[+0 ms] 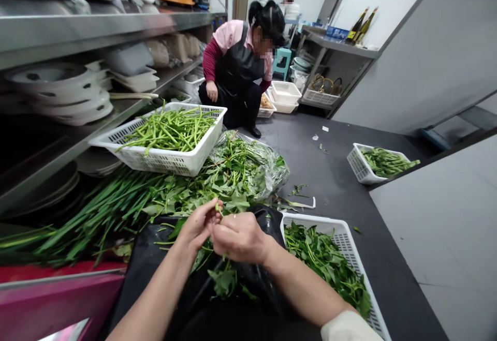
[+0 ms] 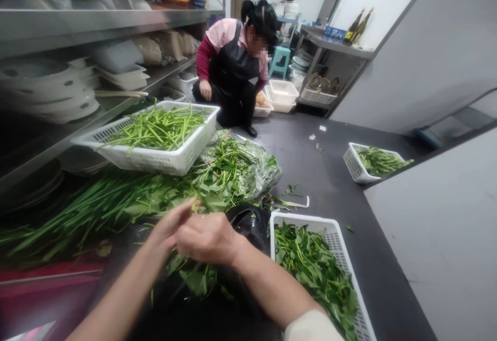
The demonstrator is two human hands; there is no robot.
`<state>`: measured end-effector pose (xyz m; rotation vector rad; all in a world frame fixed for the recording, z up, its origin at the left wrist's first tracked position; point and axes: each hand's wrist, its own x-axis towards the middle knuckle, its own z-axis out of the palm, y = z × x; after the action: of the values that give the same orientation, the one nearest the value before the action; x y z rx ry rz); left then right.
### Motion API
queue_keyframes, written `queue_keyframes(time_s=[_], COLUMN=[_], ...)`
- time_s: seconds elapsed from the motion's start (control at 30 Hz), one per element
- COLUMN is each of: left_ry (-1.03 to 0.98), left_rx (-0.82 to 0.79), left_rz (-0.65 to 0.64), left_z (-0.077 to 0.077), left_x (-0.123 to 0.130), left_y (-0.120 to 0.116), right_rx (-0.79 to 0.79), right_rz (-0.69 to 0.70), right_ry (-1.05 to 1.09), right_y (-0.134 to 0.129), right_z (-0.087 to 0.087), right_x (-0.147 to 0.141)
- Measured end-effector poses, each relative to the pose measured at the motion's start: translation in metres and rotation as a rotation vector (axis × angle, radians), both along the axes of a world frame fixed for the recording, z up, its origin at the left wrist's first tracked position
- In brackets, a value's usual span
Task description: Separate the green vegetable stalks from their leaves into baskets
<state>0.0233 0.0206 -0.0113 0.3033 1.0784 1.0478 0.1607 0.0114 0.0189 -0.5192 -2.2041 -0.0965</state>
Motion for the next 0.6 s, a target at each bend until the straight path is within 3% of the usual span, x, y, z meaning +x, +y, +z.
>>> queue_keyframes(time_s=[0.07,0.13,0.27,0.37,0.43,0.47,0.53,0.6], left_ry=[-0.034,0.019,0.142,0.215,0.291,0.332,0.411,0.474], left_rx=[-0.027,0.035,0.169,0.22,0.231,0.238,0.267,0.322], left_rz=[-0.05,-0.152,-0.3,-0.359,-0.398,-0.417,-0.451,-0.478], left_z=[-0.005,-0.007,-0.004,-0.002,-0.001,0.0,0.001,0.002], left_x=[0.002,0.0,-0.005,-0.003,0.003,0.007,0.013,0.016], left_y=[-0.001,-0.004,-0.009,-0.012,-0.013,-0.014,-0.016,-0.018], right_rx=[-0.041,-0.163,-0.493,-0.765,-0.887,-0.951,-1.101,-1.168], right_rz=[-0.073,-0.253,-0.615,-0.871,-0.893,-0.836,-0.607,-0.327], right_ry=[0.008,-0.047,-0.33,-0.448,-0.306,-0.196,-0.008,0.041], right_y=[-0.005,-0.009,-0.022,-0.039,-0.047,-0.049,-0.048,-0.042], right_z=[0.01,0.006,-0.045,-0.077,-0.077,-0.072,-0.056,-0.042], right_x=[0.022,0.059,0.156,0.193,0.181,0.166,0.123,0.079])
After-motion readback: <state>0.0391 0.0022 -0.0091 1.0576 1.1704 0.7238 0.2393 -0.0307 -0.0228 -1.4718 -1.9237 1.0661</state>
